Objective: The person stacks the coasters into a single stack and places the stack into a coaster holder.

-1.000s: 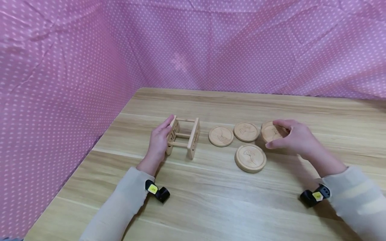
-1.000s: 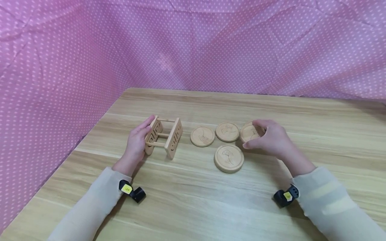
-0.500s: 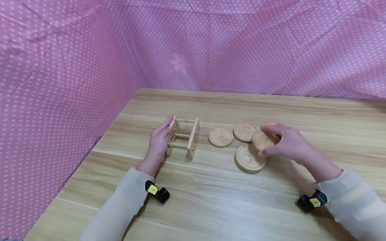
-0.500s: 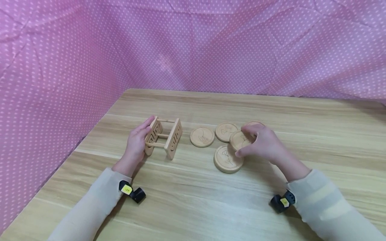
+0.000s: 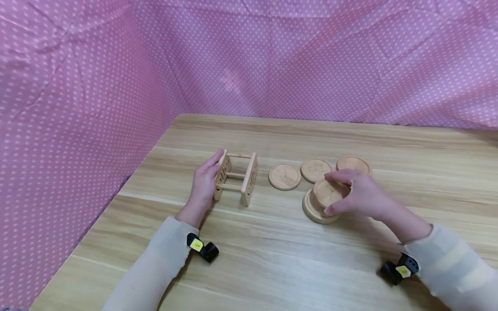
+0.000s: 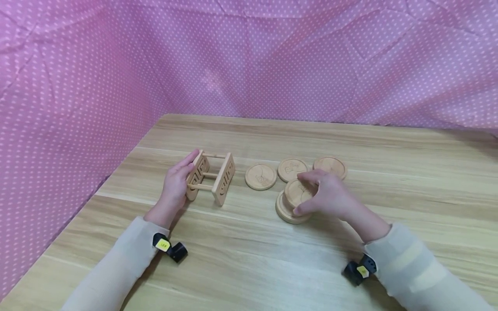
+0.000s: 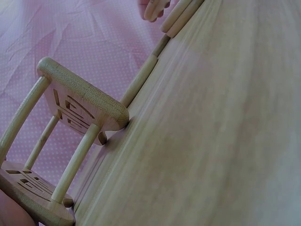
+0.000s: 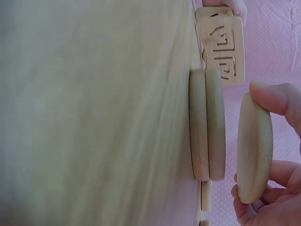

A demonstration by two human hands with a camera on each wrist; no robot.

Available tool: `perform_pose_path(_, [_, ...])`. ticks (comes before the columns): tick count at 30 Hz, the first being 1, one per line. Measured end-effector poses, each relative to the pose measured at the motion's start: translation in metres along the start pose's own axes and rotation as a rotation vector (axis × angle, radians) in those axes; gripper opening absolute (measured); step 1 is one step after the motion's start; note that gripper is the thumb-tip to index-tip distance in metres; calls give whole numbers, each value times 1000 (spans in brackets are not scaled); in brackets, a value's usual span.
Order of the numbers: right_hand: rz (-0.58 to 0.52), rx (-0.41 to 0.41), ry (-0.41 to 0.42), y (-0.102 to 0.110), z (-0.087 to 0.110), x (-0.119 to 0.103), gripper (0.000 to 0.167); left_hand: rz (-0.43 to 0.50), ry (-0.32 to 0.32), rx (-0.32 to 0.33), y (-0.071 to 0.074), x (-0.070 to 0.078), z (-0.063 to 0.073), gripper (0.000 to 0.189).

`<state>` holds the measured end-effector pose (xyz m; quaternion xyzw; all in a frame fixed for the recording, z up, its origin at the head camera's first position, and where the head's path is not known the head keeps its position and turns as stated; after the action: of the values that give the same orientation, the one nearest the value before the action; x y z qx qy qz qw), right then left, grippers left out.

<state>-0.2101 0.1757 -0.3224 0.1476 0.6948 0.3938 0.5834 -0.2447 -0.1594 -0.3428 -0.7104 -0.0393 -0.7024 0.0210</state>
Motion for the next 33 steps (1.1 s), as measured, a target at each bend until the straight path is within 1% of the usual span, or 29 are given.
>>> perform_pose_path(4, [21, -15, 1, -5, 1, -2, 90, 10, -2, 1, 0, -1, 0, 42])
perform_pose_path(9, [7, -36, -9, -11, 1, -3, 90, 22, -8, 3, 0, -1, 0, 42])
perform_pose_path(13, [14, -45, 9, -14, 0, -3, 90, 26, -9, 0, 0, -1, 0, 42])
perform_pose_path(18, [45, -44, 25, -15, 0, -6, 87, 23, -9, -3, 0, -1, 0, 42])
perform_pose_path(26, [42, -47, 30, -18, 1, -7, 87, 24, -14, -5, 0, -1, 0, 42])
perform_pose_path(33, [42, -47, 46, -19, 1, -6, 88, 7, -16, -9, 0, -2, 0, 42])
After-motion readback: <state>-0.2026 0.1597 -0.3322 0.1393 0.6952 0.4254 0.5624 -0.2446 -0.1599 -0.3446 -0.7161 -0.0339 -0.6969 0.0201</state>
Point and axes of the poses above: each hand's wrist, its own z-axis away from the middle knuckle, its own y-axis out of the back of the hand, x = y × z, the point moved 4 cm from there along -z, towards the middle knuckle, and after that the axes turned 2 degrees about y, right-handed, at the moved point
